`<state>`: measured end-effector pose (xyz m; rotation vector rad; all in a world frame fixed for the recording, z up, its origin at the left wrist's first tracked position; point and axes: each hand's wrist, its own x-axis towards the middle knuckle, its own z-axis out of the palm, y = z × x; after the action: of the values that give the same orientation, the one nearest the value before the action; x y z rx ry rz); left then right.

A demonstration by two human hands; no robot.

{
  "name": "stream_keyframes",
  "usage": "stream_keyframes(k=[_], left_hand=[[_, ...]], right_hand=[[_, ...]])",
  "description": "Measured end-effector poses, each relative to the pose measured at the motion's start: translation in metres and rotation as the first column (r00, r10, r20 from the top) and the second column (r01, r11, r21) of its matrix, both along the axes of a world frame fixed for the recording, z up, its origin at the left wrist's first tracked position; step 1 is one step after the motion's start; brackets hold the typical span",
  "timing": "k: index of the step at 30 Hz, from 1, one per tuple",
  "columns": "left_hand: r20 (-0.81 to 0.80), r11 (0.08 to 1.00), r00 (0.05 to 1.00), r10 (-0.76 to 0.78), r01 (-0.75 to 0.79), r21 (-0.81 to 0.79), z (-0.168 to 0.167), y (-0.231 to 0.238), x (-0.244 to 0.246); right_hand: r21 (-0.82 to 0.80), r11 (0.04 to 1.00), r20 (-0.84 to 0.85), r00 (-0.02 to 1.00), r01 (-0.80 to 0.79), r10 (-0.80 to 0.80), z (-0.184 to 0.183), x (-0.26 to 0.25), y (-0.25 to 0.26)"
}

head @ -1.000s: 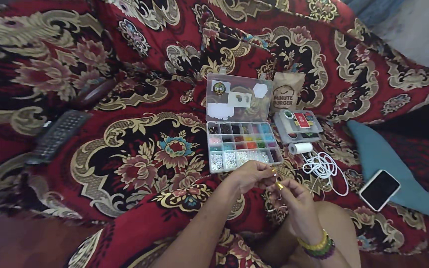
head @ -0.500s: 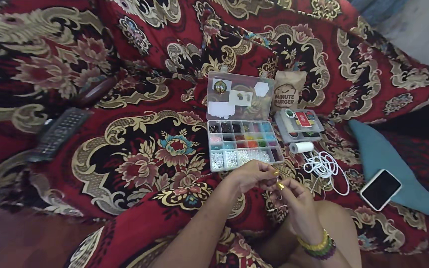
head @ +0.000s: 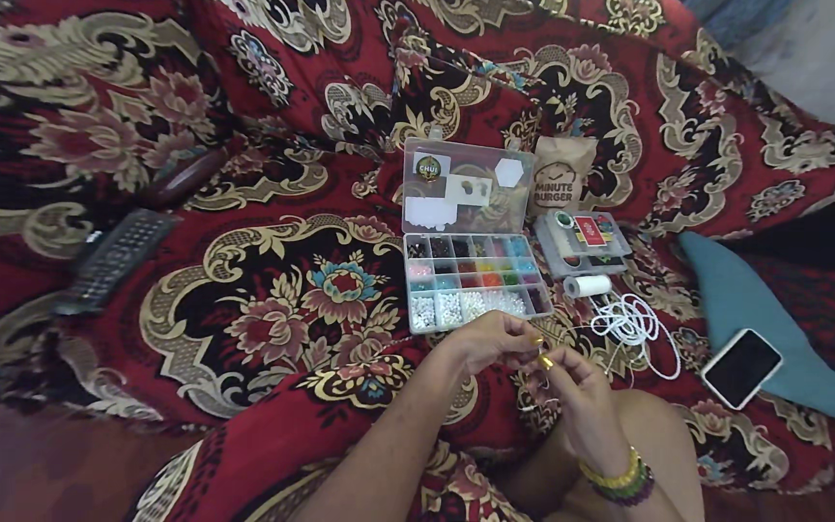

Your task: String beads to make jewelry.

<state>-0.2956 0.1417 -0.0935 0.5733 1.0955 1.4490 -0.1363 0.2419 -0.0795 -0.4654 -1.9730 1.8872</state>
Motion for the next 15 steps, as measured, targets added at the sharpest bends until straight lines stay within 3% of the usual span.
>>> stream_keyframes(k=[15], left_hand=[[-0.004,0.987,0.996,-0.085,0.085,0.135,-0.006,-0.0026,-0.006]], right_hand=[[0.016,0.999,-0.019,0.999,-0.042,0.042,-0.001,0.0006,-0.0008]])
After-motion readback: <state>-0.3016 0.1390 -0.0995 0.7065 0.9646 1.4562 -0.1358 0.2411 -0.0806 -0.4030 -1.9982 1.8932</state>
